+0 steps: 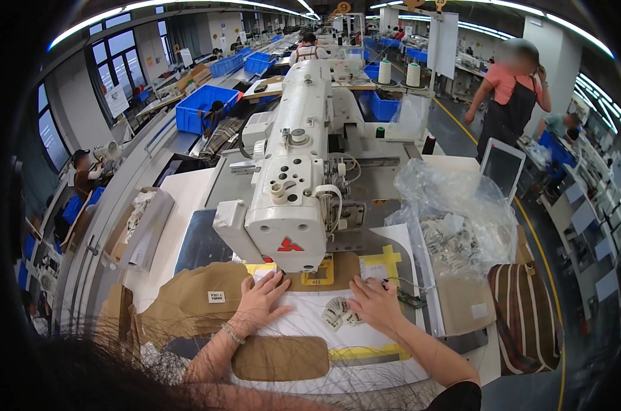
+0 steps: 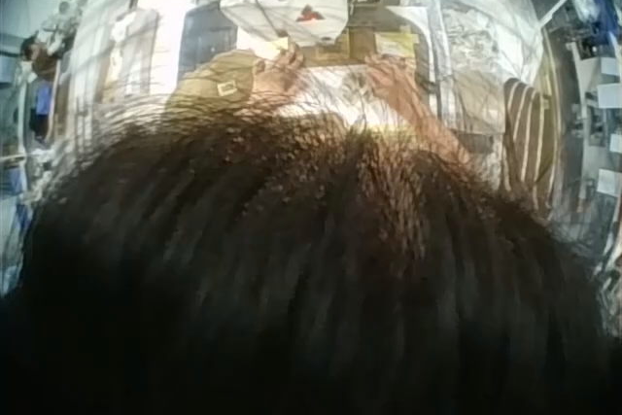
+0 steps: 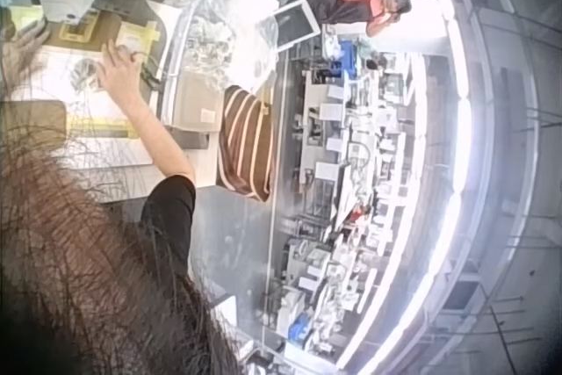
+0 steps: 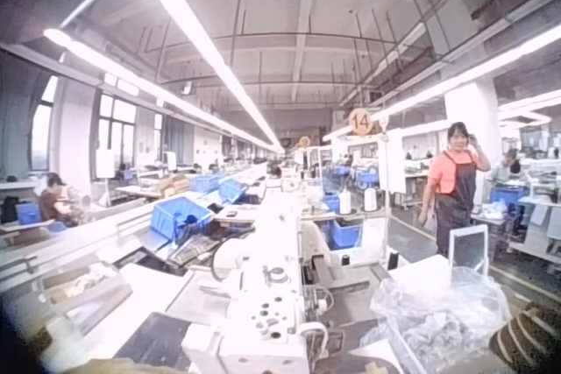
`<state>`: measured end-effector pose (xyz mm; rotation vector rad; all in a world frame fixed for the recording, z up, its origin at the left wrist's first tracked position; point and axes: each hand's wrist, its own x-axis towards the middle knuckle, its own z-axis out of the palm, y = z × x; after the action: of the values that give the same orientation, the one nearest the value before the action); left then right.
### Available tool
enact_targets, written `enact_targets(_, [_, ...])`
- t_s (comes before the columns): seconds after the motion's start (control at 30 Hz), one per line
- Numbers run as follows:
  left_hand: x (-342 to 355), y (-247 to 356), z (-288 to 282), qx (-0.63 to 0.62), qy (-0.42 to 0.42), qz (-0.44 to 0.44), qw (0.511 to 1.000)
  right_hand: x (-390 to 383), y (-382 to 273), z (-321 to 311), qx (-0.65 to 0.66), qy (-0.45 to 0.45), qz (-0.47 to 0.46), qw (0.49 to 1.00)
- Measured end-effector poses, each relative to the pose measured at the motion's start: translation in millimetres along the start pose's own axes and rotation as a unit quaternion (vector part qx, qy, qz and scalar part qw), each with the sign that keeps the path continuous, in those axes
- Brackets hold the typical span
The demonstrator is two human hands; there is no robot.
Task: Using an industrial sewing machine to sew small leather patches or labels onto fabric components.
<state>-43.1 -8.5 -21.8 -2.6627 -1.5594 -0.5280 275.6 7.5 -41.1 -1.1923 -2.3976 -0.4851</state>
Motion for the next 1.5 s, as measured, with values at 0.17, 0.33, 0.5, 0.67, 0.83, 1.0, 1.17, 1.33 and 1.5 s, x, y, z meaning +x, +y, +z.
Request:
enact_targets(0.17, [-1.1, -1.0, 1.3, 0.003, 0.001, -0.001, 1.0, 1.9, -4.0, -3.6, 0.002, 0.004, 0.003, 1.0])
enact_targets(0.33, [-1.7, 0.6, -1.1, 0.008, 0.009, 0.001, 1.0, 0.7, -4.2, -4.3, 0.011, -0.005, 0.016, 1.0])
enact_targets(0.5, [-6.3, -0.9, 1.1, 0.018, 0.011, 0.001, 1.0, 0.3, -4.6, -3.4, 0.027, -0.01, 0.023, 0.999])
enact_targets(0.67, [-5.6, -1.3, 0.0, 0.026, 0.014, 0.01, 1.0, 0.6, -3.9, -7.8, 0.02, -0.007, 0.022, 1.0])
enact_targets(0.83, [-5.6, -0.3, -1.1, 0.023, 0.022, 0.013, 0.999, 0.4, -3.3, -7.8, 0.026, -0.007, 0.019, 0.999])
enact_targets(1.0, [-4.7, -1.4, -2.5, 0.024, 0.022, 0.014, 0.999, 0.5, -2.2, -9.3, 0.026, -0.004, 0.015, 1.0])
enact_targets(1.17, [-4.6, -1.5, -4.6, 0.023, 0.016, 0.006, 1.0, 0.3, -3.0, -8.9, 0.026, -0.004, 0.015, 1.0])
enact_targets(1.33, [-4.2, -2.2, -5.2, 0.014, 0.022, 0.004, 1.0, -0.4, -3.4, -8.5, 0.032, -0.015, 0.021, 0.999])
enact_targets(1.5, [-3.6, -3.7, -2.4, 0.001, 0.021, 0.002, 1.0, 0.9, -4.7, -14.6, 0.041, -0.024, 0.032, 0.998])
